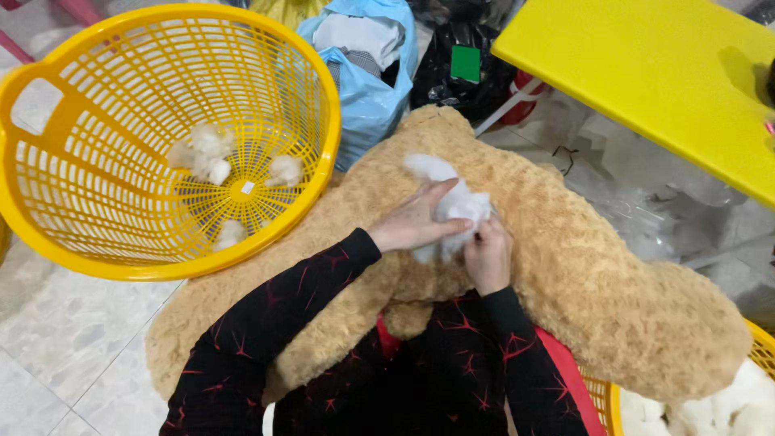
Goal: The person stuffs white cotton into a large brown plush toy by hand, repeatedly taking cotton from a yellow basket and pressing it into an opening in the toy's body. The person then uses a needle and thread to sew the opening closed.
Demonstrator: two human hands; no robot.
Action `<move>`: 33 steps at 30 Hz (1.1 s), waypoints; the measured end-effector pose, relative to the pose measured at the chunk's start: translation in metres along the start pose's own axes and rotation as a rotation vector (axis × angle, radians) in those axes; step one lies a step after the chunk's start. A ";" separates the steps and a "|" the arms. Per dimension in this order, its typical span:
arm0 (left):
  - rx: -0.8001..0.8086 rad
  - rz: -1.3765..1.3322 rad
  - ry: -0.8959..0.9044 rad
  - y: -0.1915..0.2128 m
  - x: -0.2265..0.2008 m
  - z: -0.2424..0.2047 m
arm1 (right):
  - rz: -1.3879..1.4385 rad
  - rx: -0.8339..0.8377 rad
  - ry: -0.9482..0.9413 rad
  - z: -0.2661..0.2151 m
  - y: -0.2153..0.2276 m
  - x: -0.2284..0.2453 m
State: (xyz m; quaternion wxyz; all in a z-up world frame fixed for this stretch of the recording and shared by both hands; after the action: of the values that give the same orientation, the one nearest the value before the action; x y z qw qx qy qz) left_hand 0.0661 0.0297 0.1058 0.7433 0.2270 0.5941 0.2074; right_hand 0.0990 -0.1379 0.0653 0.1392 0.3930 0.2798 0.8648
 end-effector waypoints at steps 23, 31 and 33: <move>-0.264 -0.170 0.006 0.006 0.026 -0.013 | 0.202 0.406 -0.106 0.043 -0.022 -0.024; -0.359 -0.032 0.047 0.021 0.034 -0.007 | -0.016 0.185 -0.371 0.032 0.023 -0.059; -0.468 0.045 -0.013 0.036 0.035 -0.016 | -0.038 0.135 -0.343 0.033 0.041 -0.051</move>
State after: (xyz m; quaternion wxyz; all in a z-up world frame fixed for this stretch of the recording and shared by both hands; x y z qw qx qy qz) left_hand 0.0564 0.0804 0.0958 0.7745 0.0630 0.5201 0.3544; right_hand 0.1558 -0.1822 0.0769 0.1746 0.5377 0.3168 0.7616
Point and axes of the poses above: each hand's wrist, its own z-axis towards the middle knuckle, its own y-axis out of the back of the hand, x = y × z, the point moved 5 cm from there along z, towards the middle knuckle, and after that the axes turned 2 degrees about -y, right-handed, at the moved point
